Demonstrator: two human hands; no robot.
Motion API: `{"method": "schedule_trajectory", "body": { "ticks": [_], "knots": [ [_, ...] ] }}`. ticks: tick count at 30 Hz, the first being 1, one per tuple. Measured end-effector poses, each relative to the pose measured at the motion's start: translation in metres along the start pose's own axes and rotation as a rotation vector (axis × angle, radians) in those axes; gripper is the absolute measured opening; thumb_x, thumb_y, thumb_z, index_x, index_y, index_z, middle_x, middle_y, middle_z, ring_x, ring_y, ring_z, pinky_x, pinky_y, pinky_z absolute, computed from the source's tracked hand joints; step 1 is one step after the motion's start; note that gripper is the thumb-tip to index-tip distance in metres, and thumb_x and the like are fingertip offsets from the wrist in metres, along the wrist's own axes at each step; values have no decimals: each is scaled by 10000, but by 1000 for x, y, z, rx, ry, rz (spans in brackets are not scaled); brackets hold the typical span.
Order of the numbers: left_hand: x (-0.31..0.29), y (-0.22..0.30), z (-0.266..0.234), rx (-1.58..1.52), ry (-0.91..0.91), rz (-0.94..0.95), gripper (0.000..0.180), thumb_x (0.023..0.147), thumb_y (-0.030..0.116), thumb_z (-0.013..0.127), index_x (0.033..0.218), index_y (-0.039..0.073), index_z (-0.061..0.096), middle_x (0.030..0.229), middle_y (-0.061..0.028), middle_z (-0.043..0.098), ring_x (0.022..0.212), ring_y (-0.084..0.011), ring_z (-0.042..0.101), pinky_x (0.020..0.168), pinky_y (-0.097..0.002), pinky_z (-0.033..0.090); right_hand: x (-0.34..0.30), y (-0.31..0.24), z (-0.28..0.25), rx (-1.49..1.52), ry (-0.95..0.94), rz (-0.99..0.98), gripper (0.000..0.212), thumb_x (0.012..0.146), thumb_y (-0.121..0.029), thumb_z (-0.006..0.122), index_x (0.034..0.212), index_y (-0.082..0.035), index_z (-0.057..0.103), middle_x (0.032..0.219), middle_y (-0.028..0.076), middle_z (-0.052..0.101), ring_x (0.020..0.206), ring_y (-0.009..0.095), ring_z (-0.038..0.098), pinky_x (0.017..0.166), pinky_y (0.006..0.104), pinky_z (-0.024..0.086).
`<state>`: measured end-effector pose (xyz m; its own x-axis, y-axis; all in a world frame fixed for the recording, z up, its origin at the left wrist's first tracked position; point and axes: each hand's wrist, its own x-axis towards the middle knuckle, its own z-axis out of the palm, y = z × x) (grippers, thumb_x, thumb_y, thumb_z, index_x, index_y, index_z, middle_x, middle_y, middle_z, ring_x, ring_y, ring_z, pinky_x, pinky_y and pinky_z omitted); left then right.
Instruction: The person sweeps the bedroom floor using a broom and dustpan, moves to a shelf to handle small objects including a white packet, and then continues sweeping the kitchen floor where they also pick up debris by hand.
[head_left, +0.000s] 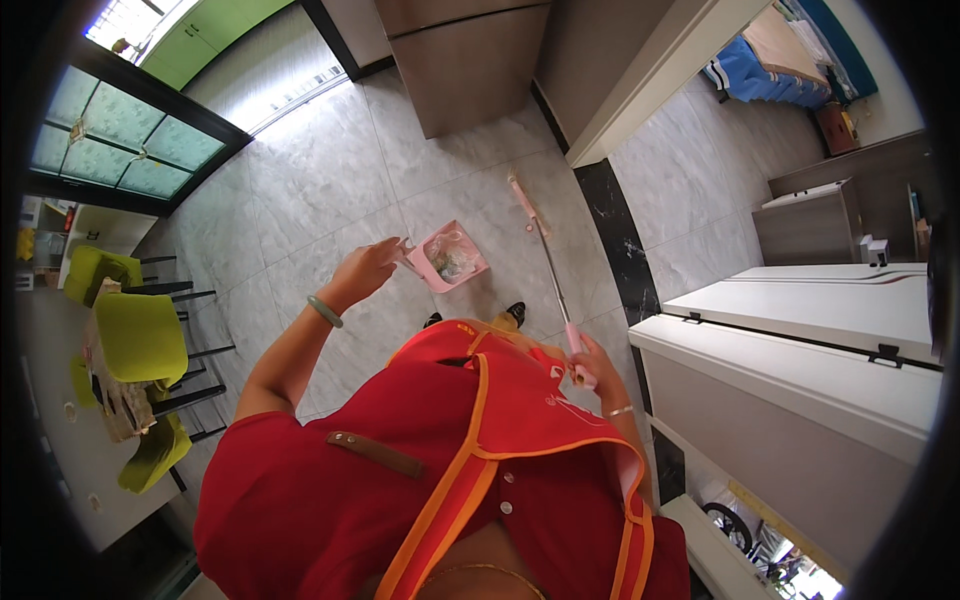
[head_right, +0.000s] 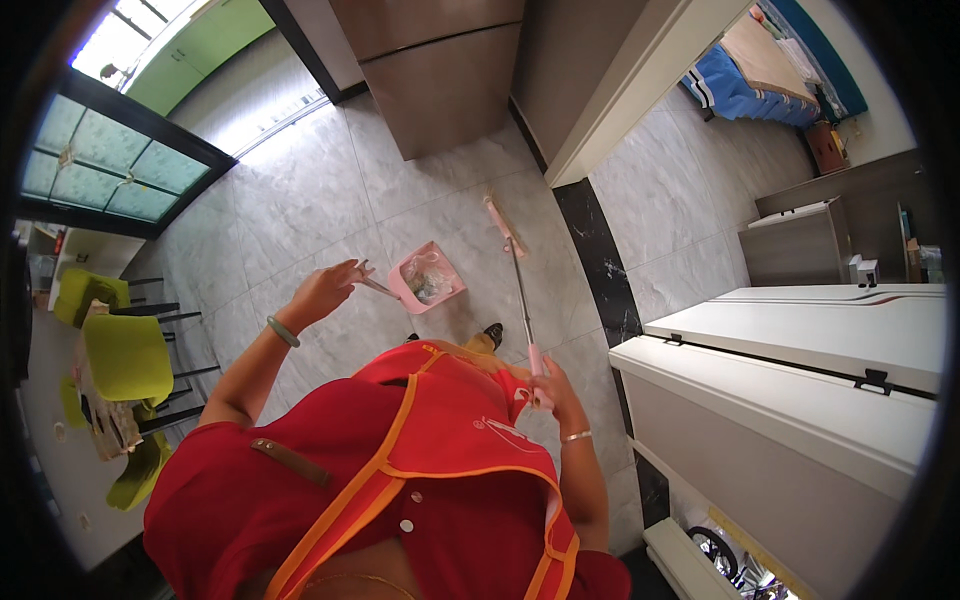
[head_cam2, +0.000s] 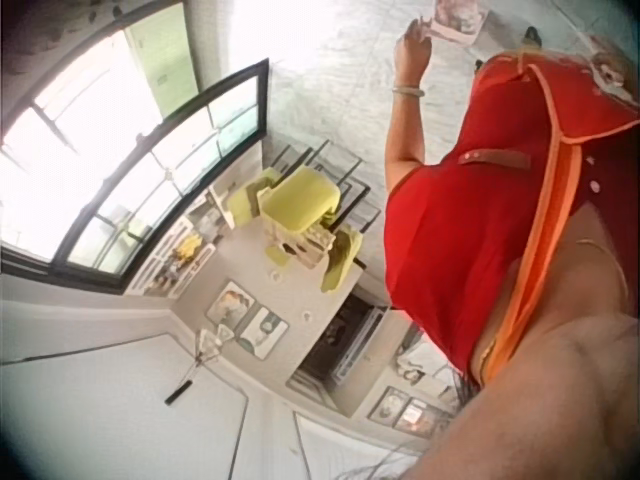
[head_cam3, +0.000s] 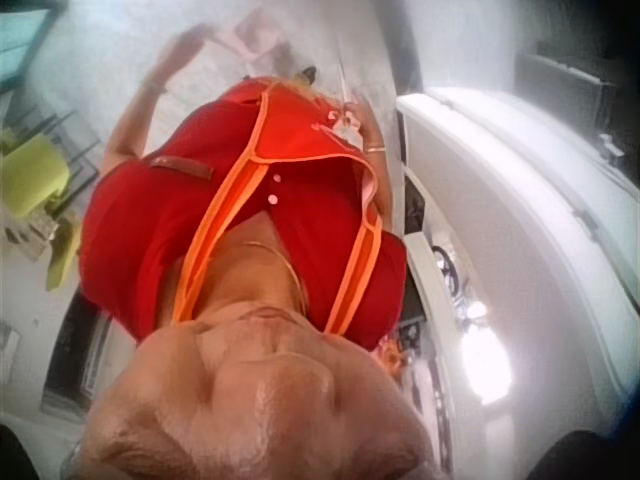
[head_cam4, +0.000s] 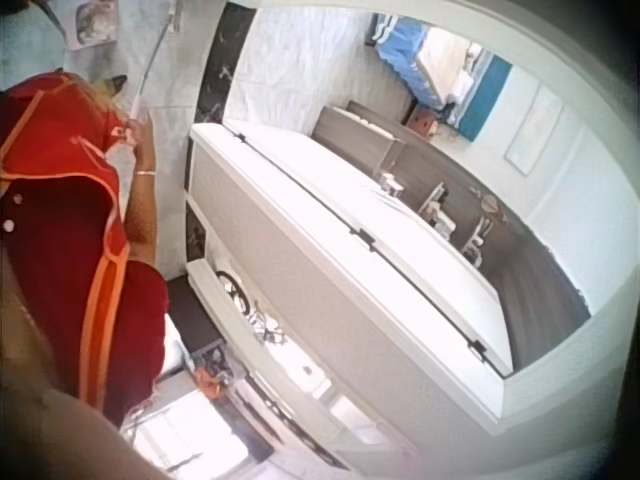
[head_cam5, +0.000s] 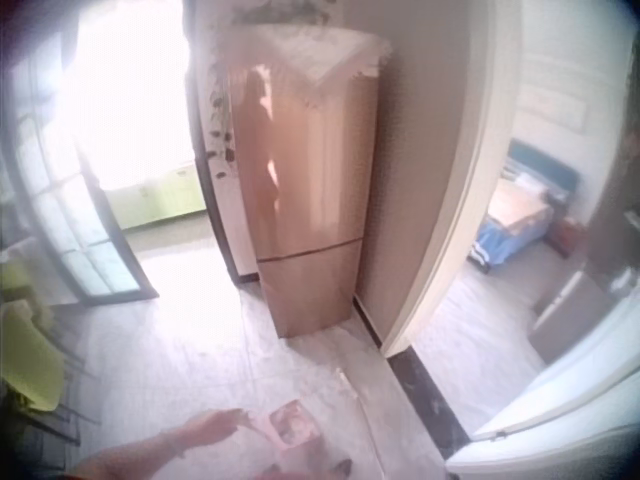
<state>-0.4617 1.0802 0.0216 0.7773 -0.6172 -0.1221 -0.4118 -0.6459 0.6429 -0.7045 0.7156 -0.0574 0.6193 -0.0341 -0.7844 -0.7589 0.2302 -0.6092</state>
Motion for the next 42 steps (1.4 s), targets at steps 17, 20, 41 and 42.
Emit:
{"method": "schedule_trajectory", "body": {
  "ticks": [17,20,41,42],
  "knots": [
    [5,-43,-21,-49,-141,-53,240,724,65,470,959,22,484,875,-186,562,832,-368,524,698,-411,423,58,91,35,-42,489,34,536,781,-102,450,1280,-136,258,618,39,465,431,114,447,324,248,360],
    [9,-39,-21,-37,-200,-118,357,711,59,483,1066,26,491,947,-205,567,878,-366,533,745,-402,433,28,109,71,-450,456,20,573,764,-87,452,1300,-107,249,692,71,497,433,126,449,351,253,378],
    [-41,-61,-20,-28,-129,-191,302,717,55,472,1016,53,518,928,-153,583,846,-339,543,703,-401,440,-4,5,71,146,342,110,336,804,-161,510,1108,-54,415,608,19,464,451,90,443,384,230,364],
    [-54,-73,-18,-21,-121,-168,306,719,53,474,1021,64,518,932,-142,584,837,-329,548,697,-395,443,1,0,77,307,318,140,217,821,-198,502,988,-62,471,597,12,462,444,79,431,392,221,363]
  ]
}}
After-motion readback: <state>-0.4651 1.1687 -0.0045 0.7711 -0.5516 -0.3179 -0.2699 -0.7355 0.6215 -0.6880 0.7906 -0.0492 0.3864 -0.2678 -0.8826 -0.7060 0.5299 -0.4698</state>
